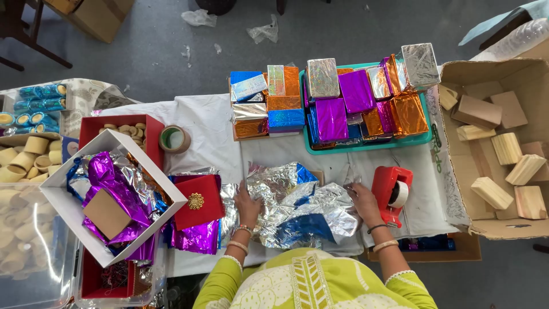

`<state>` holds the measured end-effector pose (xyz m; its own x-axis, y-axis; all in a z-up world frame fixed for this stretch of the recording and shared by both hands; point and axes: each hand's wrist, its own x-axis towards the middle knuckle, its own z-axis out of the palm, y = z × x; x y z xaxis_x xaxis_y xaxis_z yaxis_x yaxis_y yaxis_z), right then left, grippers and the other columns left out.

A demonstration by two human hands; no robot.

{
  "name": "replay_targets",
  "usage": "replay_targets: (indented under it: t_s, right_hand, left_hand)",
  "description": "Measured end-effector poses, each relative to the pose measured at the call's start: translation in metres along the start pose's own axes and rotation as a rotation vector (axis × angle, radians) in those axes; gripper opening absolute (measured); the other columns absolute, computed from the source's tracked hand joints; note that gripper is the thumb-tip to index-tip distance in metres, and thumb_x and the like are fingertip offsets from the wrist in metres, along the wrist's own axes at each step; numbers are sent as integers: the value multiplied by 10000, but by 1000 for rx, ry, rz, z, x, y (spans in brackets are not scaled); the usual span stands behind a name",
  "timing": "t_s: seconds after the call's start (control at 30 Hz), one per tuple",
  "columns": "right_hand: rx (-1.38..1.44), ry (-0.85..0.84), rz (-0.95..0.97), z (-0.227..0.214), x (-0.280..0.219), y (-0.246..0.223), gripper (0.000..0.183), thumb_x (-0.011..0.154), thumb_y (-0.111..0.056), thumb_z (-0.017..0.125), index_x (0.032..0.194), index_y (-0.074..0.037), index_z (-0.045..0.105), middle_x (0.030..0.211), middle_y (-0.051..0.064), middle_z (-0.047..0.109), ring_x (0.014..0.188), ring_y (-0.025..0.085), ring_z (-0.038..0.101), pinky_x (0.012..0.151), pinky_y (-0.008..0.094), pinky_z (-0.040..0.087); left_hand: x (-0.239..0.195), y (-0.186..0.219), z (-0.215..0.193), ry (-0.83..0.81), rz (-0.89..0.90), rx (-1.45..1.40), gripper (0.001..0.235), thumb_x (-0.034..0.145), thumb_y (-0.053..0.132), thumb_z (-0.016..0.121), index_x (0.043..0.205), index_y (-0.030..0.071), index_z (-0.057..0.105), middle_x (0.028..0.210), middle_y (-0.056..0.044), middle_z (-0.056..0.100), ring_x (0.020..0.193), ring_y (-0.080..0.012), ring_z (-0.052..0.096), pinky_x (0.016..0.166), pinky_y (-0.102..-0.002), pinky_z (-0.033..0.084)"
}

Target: The person wraps small wooden boxes with shiny metallic paper. They place a decorative tinsel piece inside a box, close the lid, and then wrap the box with silver and blue foil paper. The wrapped items are placed on a tray with other finished gifts.

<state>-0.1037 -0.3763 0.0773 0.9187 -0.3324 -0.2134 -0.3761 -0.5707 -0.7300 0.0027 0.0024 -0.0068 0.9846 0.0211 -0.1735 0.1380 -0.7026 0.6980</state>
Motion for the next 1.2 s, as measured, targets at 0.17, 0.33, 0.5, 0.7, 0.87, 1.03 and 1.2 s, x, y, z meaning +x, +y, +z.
replay_targets:
  t_s: [0.17,0.33,0.5,0.7,0.87,1.03,1.2]
  right_hand:
    - [-77,95,-92,2,13,-34,219,955,-53,550,1130,-71,680,1061,175,669,910,381,663,744,458,556]
    - [-96,235,-346,16,27,-52,274,934,2,521,1165,-44,660,1085,198,663,1033,424,618,873,487,509]
    - [-242,306,-379,59,59,-45,366,892,-38,646,1255,-32,601,1169,187,640,1119,406,567,966,513,443]
    - [-336,523,-622,95,46,-97,415,851,-124,684,1240,-50,557,1189,178,536,1185,365,496,1027,513,364]
    - [-305,187,-820,134,41,-95,286,871,-148,715,1133,-104,609,1147,111,575,1148,311,525,1006,469,389]
    - [-255,-60,-663,152,47,-130,301,871,-172,754,1154,-141,656,1130,65,612,1111,285,562,989,451,438]
    - [205,-158,-499,193,65,-172,739,794,-178,839,1415,-121,442,1324,146,503,1174,296,547,975,411,524]
  left_hand:
    - [36,-61,24,-16,27,-272,406,878,189,796,1211,26,631,934,-121,643,858,-228,564,798,-365,479]
    - [50,-43,-36,122,176,-463,198,1046,212,644,1085,18,642,834,-74,596,741,-163,522,660,-311,449]
    - [47,-14,-91,182,224,-322,224,983,156,651,1153,24,588,816,-142,672,703,-232,640,607,-346,481]
    - [35,-31,-103,151,225,-272,308,907,39,694,1212,33,655,811,-146,713,685,-184,658,620,-315,509]
    - [22,-6,-153,150,163,-423,250,942,13,661,1189,23,701,814,-78,727,681,-98,604,618,-279,491]
    - [17,3,-192,191,209,-494,232,952,-12,640,1168,17,719,875,-35,762,744,-49,613,656,-248,496]
    - [5,20,-214,124,180,-455,199,945,-21,653,1105,33,758,864,-25,766,720,-73,622,637,-239,475]
